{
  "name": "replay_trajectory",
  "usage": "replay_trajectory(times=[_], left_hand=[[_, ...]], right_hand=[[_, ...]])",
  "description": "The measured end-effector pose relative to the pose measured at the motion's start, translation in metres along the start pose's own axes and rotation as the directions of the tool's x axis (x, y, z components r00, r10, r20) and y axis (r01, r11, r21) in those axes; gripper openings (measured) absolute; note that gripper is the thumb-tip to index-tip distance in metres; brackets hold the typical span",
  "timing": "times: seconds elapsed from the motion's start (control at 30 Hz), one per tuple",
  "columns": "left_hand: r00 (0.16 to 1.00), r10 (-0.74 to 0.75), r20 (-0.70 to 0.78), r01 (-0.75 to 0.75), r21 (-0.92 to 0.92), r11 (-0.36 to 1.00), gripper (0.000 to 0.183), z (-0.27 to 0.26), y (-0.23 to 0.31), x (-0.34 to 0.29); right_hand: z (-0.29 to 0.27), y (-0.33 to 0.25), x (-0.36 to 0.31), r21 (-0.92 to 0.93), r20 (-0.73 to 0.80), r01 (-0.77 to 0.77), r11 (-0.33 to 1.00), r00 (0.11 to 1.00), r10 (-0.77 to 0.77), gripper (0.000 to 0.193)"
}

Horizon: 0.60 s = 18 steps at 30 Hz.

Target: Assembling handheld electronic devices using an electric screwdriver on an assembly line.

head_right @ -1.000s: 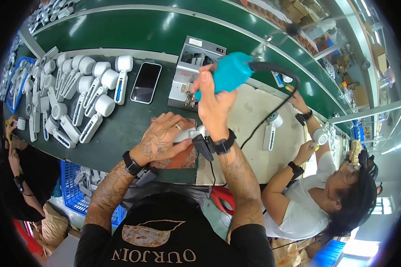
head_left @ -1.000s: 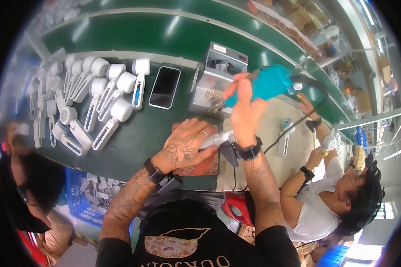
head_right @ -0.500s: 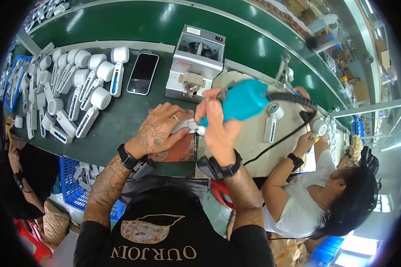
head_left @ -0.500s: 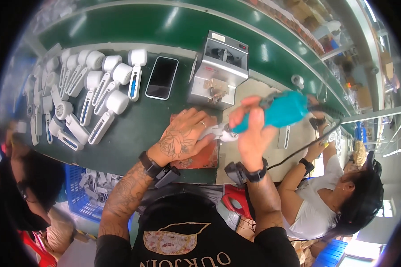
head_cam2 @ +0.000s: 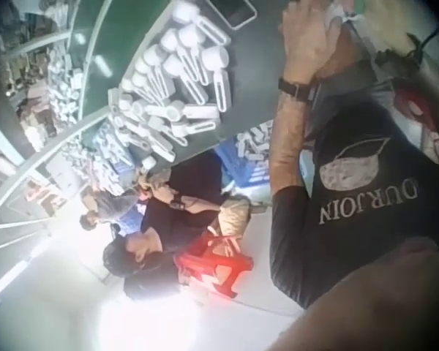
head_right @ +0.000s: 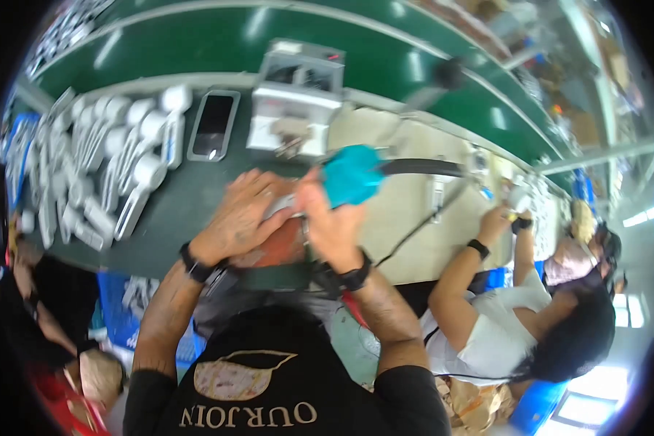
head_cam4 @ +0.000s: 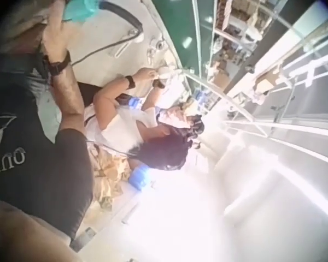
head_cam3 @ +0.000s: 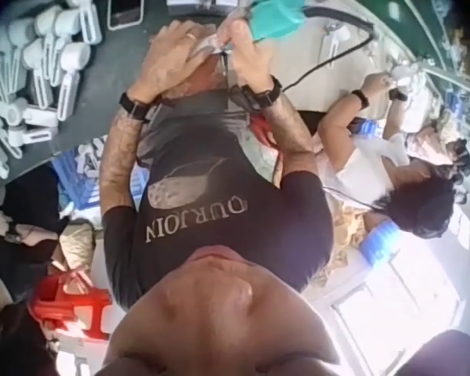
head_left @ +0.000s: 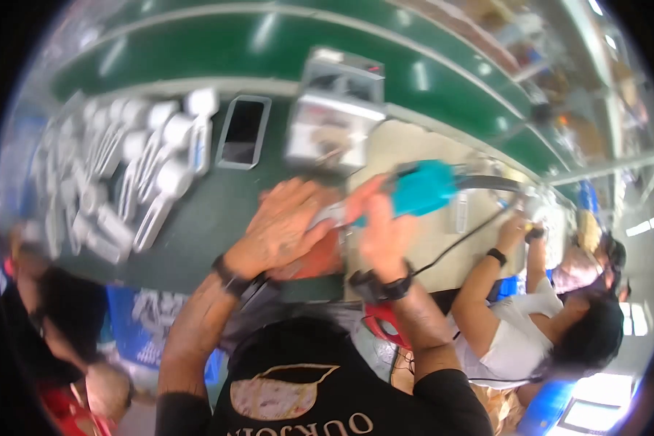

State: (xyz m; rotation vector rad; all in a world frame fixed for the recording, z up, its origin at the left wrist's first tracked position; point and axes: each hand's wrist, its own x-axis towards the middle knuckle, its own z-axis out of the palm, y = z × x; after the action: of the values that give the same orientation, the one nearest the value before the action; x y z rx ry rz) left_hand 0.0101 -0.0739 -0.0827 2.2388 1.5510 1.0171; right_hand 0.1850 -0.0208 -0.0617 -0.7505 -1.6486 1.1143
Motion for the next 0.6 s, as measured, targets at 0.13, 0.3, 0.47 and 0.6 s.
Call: replay_trajectory(times=[0.13,0.3,0.47,0.6], left_hand=[[0.998,0.001,-0.058,0.003,0.063,0.998,0.034,0.007,-0.012,-0.024],[0.968,0.190,-0.165,-0.149,0.231,0.961,0.037,0.013,-0.010,-0.024],[0.997,0.029,0.066,-0.030,0.017,0.999,0.037,0.001,0.017,-0.014],[0.993,0.115,0.016,-0.116,0.105,0.988,0.036,0.001,0.034,-0.024]], right_hand=[[0.027,0.008,-0.007,-0.025,-0.040,-0.184,0.983,0.982,0.183,0.029],[0.022,0.000,0.005,0.023,-0.044,0.070,0.997,0.997,-0.068,0.029],[0.003,-0.011,0.002,0.216,-0.012,-0.119,0.969,0.992,0.125,0.026],[-0.020,-0.039,-0.014,0.420,-0.160,-0.074,0.904,0.975,0.154,0.019]])
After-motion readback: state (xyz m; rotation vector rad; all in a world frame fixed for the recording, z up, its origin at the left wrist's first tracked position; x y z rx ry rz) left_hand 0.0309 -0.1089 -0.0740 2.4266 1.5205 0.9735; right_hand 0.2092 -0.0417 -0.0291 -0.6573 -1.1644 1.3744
